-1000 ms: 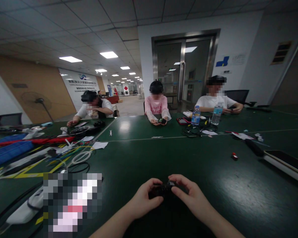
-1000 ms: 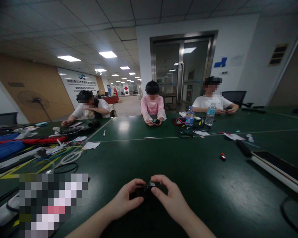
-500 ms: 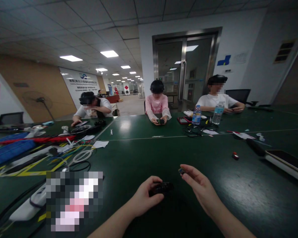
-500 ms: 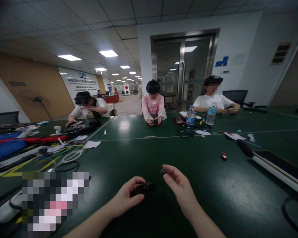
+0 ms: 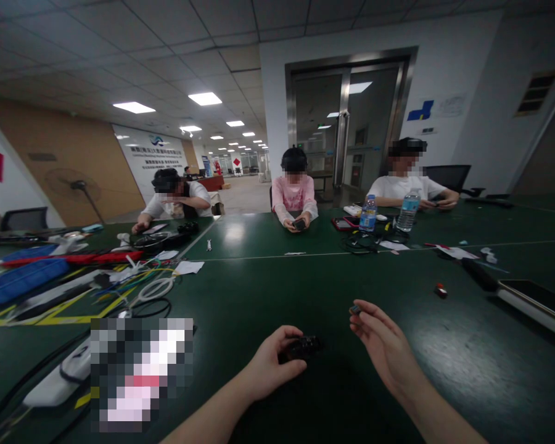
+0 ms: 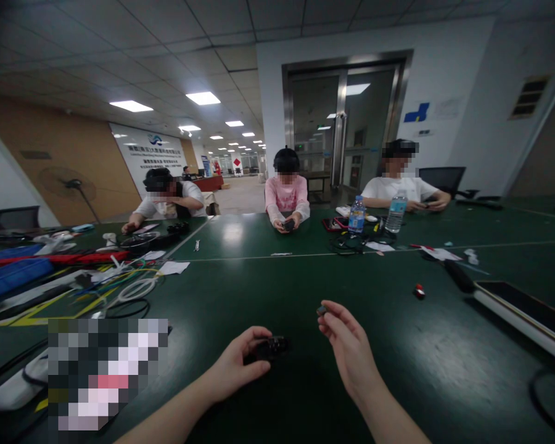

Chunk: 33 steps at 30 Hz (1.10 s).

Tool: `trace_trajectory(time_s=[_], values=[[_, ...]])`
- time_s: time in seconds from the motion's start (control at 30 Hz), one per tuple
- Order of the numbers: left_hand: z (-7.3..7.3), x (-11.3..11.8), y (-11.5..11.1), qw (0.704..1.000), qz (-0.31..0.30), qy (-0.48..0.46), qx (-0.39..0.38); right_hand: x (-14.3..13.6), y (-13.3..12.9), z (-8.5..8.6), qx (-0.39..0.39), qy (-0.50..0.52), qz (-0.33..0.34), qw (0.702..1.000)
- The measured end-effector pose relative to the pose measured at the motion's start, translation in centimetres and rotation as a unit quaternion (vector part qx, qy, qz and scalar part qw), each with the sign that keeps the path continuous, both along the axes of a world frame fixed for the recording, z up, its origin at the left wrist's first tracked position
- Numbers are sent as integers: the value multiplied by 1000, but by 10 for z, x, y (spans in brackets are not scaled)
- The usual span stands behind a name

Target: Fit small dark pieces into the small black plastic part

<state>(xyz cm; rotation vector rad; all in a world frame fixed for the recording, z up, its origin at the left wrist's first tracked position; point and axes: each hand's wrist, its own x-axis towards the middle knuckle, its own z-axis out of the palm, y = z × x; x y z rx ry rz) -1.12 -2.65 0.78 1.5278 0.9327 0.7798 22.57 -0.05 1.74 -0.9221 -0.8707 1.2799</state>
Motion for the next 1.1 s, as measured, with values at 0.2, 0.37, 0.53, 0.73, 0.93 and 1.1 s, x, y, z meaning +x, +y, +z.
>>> trace_trajectory(time_s=[0.2, 0.37, 0.53, 0.73, 0.93, 1.1], values=[[0, -1, 0, 1000, 2, -1, 15, 1, 1, 1, -2, 18, -9, 1000], [-4, -2, 1, 999, 8, 3, 32, 2, 2, 1, 3, 20, -22, 1000], [-2, -1, 0, 999, 14, 13, 32, 3, 3, 0, 1, 22, -22, 1000], [3, 0, -2, 1000, 16, 9, 15, 1, 1, 2, -6, 35, -17, 999], [5, 1, -2, 1000, 10, 16, 9, -1, 0, 3, -23, 33, -7, 999], [4, 1, -1, 999, 10, 12, 29, 0, 2, 0, -23, 18, -5, 1000]])
